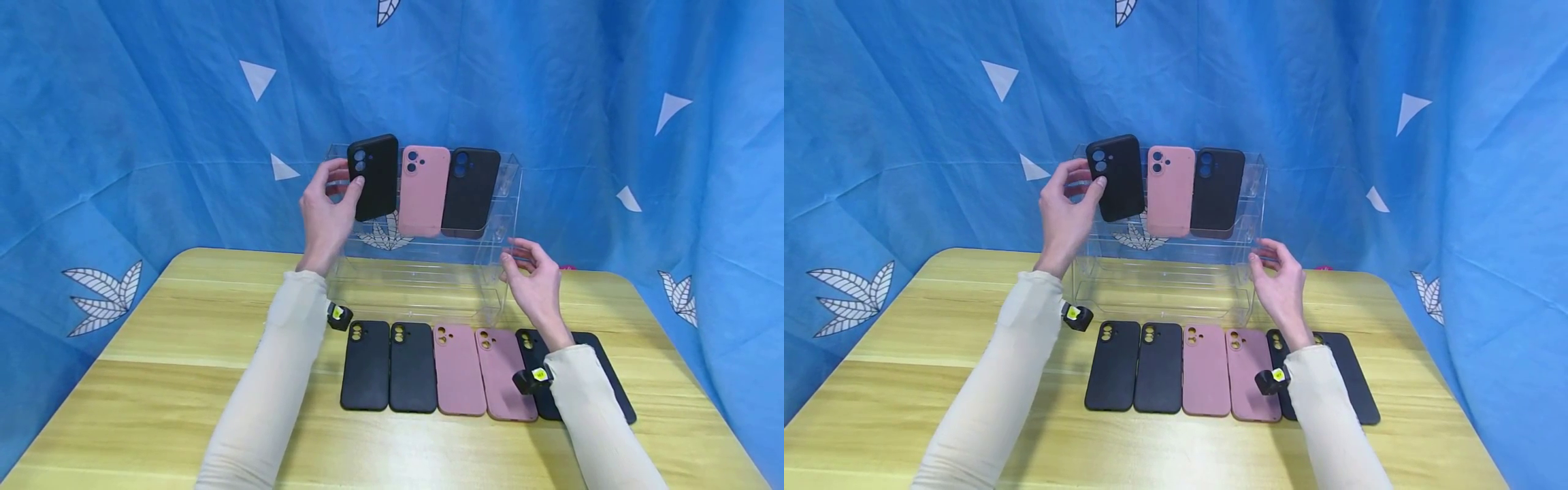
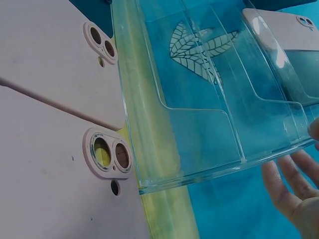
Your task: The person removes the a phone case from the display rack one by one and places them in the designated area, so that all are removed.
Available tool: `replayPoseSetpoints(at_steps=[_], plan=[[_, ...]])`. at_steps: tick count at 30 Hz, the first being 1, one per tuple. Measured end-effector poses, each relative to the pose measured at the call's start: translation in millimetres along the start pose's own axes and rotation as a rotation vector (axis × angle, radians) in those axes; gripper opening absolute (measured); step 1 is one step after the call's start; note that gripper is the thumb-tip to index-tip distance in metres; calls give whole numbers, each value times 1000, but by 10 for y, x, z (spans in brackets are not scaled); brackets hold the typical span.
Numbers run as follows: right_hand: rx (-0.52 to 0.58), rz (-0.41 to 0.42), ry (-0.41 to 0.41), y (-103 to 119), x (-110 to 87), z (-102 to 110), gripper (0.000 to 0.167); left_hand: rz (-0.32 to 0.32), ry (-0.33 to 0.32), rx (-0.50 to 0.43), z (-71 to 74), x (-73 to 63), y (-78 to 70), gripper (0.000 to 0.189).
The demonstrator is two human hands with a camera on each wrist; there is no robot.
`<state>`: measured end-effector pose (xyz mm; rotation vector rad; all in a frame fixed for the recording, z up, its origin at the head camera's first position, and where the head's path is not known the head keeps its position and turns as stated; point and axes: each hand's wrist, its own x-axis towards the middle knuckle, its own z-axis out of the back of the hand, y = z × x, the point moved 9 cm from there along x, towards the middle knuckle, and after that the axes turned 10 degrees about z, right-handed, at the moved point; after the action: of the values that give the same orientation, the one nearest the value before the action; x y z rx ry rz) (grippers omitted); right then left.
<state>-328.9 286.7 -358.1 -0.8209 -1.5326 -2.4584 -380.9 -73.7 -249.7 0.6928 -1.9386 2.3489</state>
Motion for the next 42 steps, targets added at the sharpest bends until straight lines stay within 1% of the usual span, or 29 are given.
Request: replayPoseSetpoints(at_steps=[3, 9, 13, 16, 21, 24, 28, 35, 42], plan=[[2, -10, 3, -9, -1, -9, 38, -19, 18, -48, 21, 3, -32, 32], [13, -26, 8, -19, -9, -25, 38, -85, 51, -136, 51, -19, -111, 34], [23, -26, 8, -12, -14, -29, 38, -118, 79, -175, 63, -41, -151, 36], [23, -24, 9, -17, -16, -35, 38, -125, 100, -193, 72, -70, -161, 39], [35, -19, 8, -11, -22, -49, 38, -111, 121, -213, 98, -129, -132, 45], [41, -12, 3, -1, -23, -54, 37, -111, 131, -225, 117, -165, -107, 45], [34, -8, 0, -6, -23, -62, 37, -95, 145, -235, 142, -207, -45, 45], [43, -18, 7, -20, -26, -78, 37, -35, 165, -239, 176, -272, 98, 46], [56, -47, 38, -61, -35, -100, 40, 34, 170, -239, 209, -332, 248, 45]])
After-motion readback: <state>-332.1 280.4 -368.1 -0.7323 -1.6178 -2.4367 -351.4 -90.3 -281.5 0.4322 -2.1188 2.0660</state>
